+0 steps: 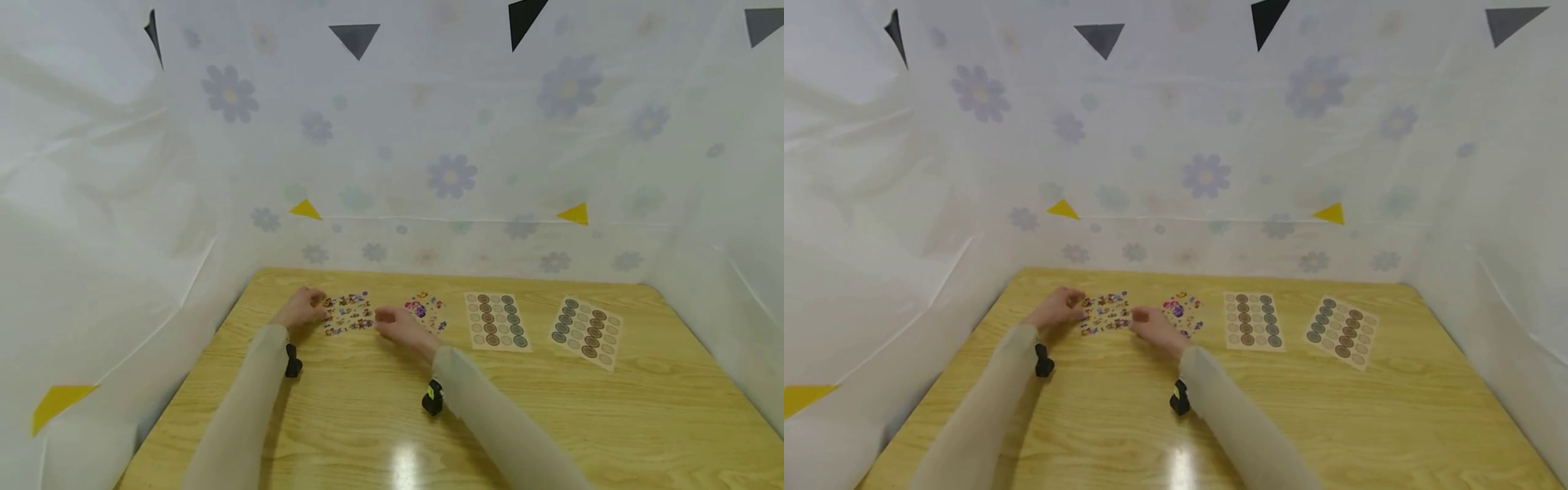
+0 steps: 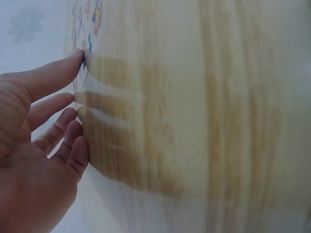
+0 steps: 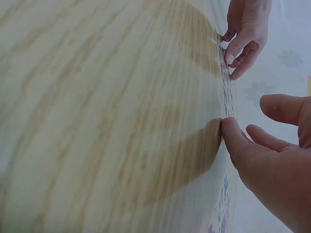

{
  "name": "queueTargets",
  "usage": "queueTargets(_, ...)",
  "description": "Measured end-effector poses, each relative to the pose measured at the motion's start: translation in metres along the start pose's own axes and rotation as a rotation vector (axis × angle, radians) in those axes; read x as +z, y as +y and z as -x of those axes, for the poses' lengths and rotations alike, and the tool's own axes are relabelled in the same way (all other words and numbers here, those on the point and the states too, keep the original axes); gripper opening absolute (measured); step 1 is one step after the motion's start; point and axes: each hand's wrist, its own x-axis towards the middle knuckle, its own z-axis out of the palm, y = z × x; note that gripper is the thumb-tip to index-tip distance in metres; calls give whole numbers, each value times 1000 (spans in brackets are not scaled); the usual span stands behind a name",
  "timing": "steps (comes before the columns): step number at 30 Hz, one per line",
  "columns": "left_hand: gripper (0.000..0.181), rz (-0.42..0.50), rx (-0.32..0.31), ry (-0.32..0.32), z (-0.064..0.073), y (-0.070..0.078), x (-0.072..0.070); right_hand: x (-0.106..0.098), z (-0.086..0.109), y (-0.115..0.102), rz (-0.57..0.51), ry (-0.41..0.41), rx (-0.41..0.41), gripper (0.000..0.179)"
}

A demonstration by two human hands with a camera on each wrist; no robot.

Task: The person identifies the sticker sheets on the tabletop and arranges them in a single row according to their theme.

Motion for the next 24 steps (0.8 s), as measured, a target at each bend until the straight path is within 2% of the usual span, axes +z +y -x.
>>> queueTargets(6,56,10,-10,-17,1,1,-1,0,-2,6,-64,9,1,50)
queueTargets(11,52,30,-21,-18,-2,3,-2,0,-4,7,-61,3,-18,49)
queueTargets(18,51,30,-28,-15,-3,6,-2,2,-2,6,-79,-29,6,48)
queueTargets(24,50,37,-35,-11,-4,9,1,4,0,7,-48,-26,9,47)
